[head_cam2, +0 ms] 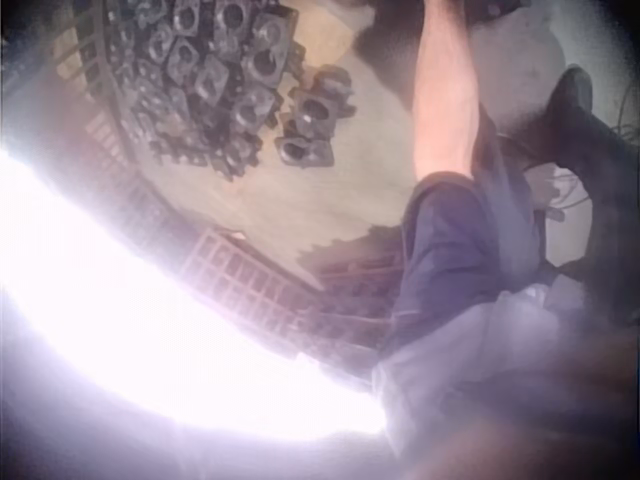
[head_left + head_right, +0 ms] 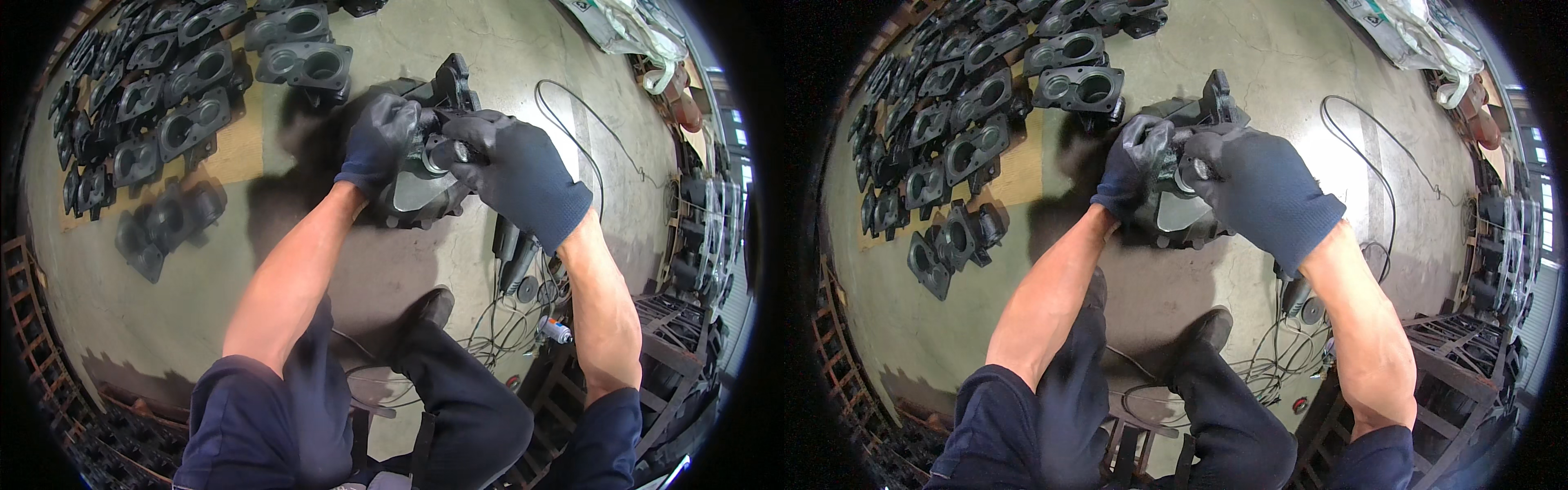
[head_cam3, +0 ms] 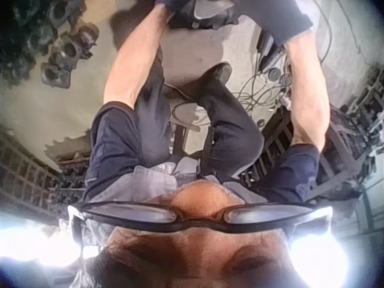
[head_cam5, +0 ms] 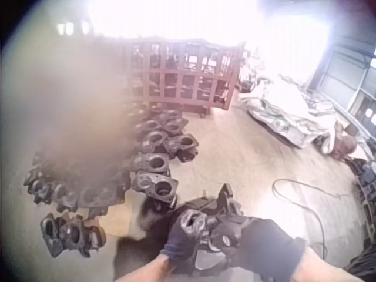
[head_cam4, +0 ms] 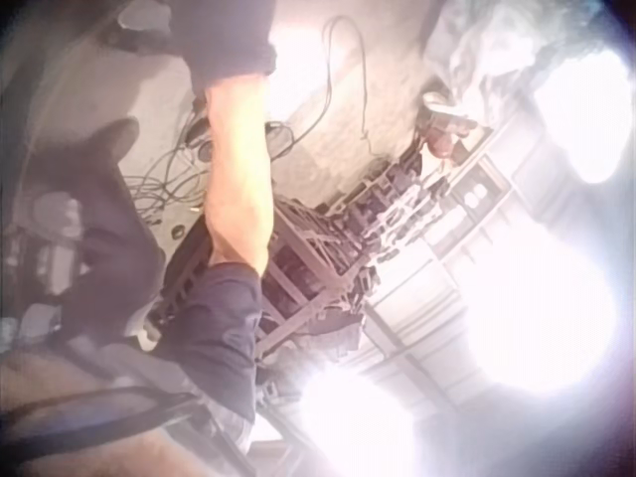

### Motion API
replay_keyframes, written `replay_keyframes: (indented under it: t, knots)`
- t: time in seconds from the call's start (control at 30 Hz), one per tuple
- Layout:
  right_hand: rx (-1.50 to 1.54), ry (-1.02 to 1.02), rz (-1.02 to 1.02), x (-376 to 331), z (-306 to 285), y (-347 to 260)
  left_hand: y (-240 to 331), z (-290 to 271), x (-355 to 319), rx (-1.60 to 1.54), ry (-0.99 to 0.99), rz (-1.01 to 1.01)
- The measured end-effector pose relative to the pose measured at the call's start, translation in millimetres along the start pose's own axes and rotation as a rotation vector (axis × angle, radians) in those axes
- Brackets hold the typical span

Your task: The person sits on the floor and uses a handheld power tool to grind and polish the surfaces of metal engine parts. They rotate each part to access different areas, then place the finished pieces onto a nearby table.

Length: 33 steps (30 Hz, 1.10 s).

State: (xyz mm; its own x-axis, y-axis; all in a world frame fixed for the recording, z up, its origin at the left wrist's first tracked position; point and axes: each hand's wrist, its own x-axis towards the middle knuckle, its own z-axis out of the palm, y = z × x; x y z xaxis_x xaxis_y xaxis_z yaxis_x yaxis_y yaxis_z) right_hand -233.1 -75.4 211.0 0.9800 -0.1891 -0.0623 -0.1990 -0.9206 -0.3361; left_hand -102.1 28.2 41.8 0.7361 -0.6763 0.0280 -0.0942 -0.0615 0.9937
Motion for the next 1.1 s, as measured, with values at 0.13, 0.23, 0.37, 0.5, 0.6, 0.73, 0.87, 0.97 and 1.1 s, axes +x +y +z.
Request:
replay_keyframes:
  t: [0.13,0.23,0.37,0.5,0.6,0.73,0.87,0.97,1.1]
  knots:
    - [0.027,0.063,-0.058,1.3,4.4,0.5,-3.9,0.5,2.3,0.008,0.004,0.032]
    - [-0.066,-0.025,0.007,5.1,3.1,-6.1,-3.3,0.6,1.8,-0.004,-0.001,0.003]
    - [-0.166,-0.004,0.000,-1.7,12.8,-7.7,-8.2,0.3,0.7,0.078,0.034,0.088]
    - [-0.073,0.068,0.003,1.3,14.9,-3.1,-1.4,1.3,2.3,-0.038,0.000,-0.025]
    - [-0.165,0.027,0.175,-0.1,18.7,-17.5,0.1,-0.6,0.9,-0.075,0.031,0.019]
    - [-0.157,0.160,0.210,-8.8,30.5,-6.7,1.2,2.1,1.0,-0.064,0.022,0.003]
    - [-0.160,0.138,0.110,-4.1,29.6,-7.2,-4.3,2.5,3.4,-0.059,0.029,0.024]
    - [-0.183,0.117,0.103,-1.2,27.0,-7.5,3.1,3.3,0.2,-0.132,0.054,-0.010]
    - [-0.143,0.128,0.240,-6.5,37.7,-9.9,6.8,0.3,0.6,-0.001,0.053,0.039]
